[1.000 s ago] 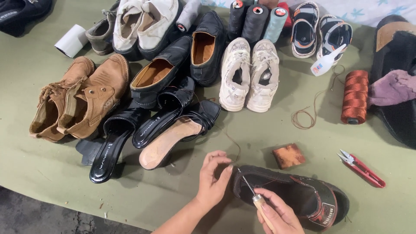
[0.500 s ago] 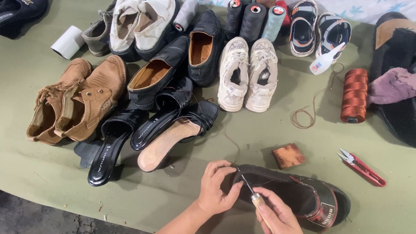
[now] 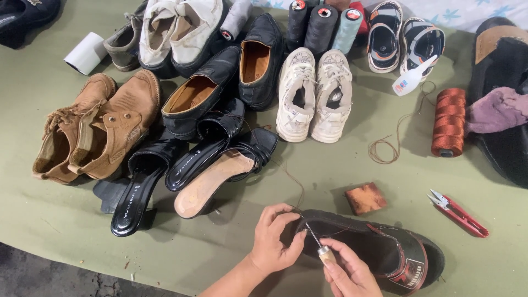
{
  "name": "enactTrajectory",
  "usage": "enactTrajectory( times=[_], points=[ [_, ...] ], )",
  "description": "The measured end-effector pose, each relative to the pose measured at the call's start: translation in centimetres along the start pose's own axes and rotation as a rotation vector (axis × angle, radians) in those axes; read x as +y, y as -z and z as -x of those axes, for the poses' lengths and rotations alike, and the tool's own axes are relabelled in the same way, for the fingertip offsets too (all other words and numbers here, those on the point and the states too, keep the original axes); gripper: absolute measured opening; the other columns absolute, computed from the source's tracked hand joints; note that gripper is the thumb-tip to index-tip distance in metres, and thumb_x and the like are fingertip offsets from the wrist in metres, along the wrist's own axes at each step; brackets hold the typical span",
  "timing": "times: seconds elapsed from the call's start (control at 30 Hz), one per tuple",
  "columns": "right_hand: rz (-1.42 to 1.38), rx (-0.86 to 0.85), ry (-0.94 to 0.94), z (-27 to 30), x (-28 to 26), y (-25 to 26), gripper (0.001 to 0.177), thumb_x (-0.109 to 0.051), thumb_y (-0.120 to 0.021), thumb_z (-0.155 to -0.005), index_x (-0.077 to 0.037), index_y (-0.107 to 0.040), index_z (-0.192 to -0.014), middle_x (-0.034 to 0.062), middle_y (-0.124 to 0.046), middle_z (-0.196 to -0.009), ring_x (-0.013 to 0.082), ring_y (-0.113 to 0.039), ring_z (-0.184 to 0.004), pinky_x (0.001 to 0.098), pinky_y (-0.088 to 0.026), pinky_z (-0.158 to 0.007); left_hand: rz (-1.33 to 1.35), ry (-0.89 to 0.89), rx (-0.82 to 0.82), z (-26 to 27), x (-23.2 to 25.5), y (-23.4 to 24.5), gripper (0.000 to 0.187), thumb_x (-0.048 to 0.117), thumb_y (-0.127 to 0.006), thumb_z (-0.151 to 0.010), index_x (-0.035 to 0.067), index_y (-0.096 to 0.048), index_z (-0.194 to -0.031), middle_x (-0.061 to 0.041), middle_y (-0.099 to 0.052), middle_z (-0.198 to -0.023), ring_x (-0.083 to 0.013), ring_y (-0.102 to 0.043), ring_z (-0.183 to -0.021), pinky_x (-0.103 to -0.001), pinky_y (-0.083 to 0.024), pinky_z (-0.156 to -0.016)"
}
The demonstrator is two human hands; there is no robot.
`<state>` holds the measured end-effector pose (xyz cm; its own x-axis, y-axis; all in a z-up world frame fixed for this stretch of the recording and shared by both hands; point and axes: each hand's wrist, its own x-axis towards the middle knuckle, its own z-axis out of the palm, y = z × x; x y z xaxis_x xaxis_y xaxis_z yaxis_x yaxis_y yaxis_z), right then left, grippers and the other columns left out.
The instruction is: Hand-stitching the sole of a sandal using a stitching awl and thread at a repair station.
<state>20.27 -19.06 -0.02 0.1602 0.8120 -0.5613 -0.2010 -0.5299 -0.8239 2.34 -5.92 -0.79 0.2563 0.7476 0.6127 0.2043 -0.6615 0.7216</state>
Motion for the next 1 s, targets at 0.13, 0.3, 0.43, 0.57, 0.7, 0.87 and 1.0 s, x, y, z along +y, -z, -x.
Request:
enactTrajectory(
  times=[0.13,0.3,0.43,0.57,0.7,0.87,1.0],
  points=[
    [0.013,-0.007,0.021,-0.1,0.4,0.1,0.049,-0.015,-0.065,-0.093,-0.011,-0.065,-0.142,0.0153,-0.055,-0.067,0.0193,-0.042,-0.039,0.0292,-0.038,-0.039,-0.019,-0.024,-0.009,0.0,0.0,0.1,0.021,0.025,-0.066,-0.092,0.008,-0.069,-0.103,-0.014,-0.063,-0.109,-0.0269,-0.064,-0.093,-0.036,-0.055,-0.076],
    [0.006,-0.011,0.039,0.1,0.1,-0.1,0.049,-0.017,-0.064,-0.093,-0.01,-0.065,-0.142,0.0155,-0.054,-0.066,0.0195,-0.042,-0.04,0.0295,-0.038,-0.039,-0.028,-0.021,-0.007,-0.1,0.0,0.1,0.022,0.027,-0.067,-0.091,0.008,-0.068,-0.102,-0.014,-0.063,-0.108,-0.0273,-0.065,-0.094,-0.036,-0.056,-0.078],
    [0.0,-0.014,0.036,0.1,0.1,-0.1,0.05,-0.016,-0.065,-0.094,-0.011,-0.065,-0.143,0.015,-0.053,-0.066,0.0194,-0.042,-0.04,0.0295,-0.038,-0.039,-0.022,-0.026,-0.001,-0.3,0.1,0.1,0.022,0.026,-0.067,-0.092,0.008,-0.068,-0.103,-0.015,-0.062,-0.108,-0.0262,-0.065,-0.095,-0.034,-0.055,-0.073],
    [0.015,-0.015,0.033,0.0,0.3,0.0,0.05,-0.017,-0.065,-0.094,-0.012,-0.065,-0.143,0.0151,-0.054,-0.067,0.0194,-0.043,-0.04,0.0291,-0.038,-0.039,0.071,0.109,-0.036,-0.4,-0.1,0.1,0.035,0.035,-0.068,-0.091,0.007,-0.062,-0.112,-0.015,-0.062,-0.11,-0.0282,-0.064,-0.105,-0.04,-0.055,-0.09],
    [0.036,-0.029,0.104,0.1,0.4,-0.3,0.05,-0.016,-0.066,-0.093,-0.012,-0.063,-0.143,0.0131,-0.057,-0.066,0.0168,-0.045,-0.038,0.0276,-0.04,-0.036,0.265,0.242,-0.188,-1.2,-0.9,0.3,0.051,0.044,-0.07,-0.091,0.008,-0.057,-0.124,-0.011,-0.062,-0.12,-0.0253,-0.061,-0.111,-0.039,-0.05,-0.098],
    [0.017,-0.018,0.095,0.3,1.0,-0.2,0.051,-0.017,-0.067,-0.091,-0.012,-0.064,-0.142,0.0144,-0.059,-0.067,0.0179,-0.046,-0.04,0.0295,-0.041,-0.038,0.511,0.433,-0.499,-2.8,-1.6,0.4,0.063,0.029,-0.082,-0.08,0.016,-0.059,-0.137,-0.003,-0.064,-0.134,-0.0172,-0.061,-0.12,-0.034,-0.045,-0.108],
    [0.037,-0.055,0.172,0.1,2.0,0.5,0.052,-0.018,-0.068,-0.091,-0.009,-0.061,-0.141,0.0124,-0.056,-0.062,0.0169,-0.047,-0.042,0.0291,-0.04,-0.039,0.732,0.361,-0.76,-3.8,-2.5,0.0,0.065,0.018,-0.079,-0.083,0.015,-0.054,-0.144,-0.009,-0.052,-0.153,-0.0217,-0.047,-0.146,-0.04,-0.033,-0.126]
  ],
)
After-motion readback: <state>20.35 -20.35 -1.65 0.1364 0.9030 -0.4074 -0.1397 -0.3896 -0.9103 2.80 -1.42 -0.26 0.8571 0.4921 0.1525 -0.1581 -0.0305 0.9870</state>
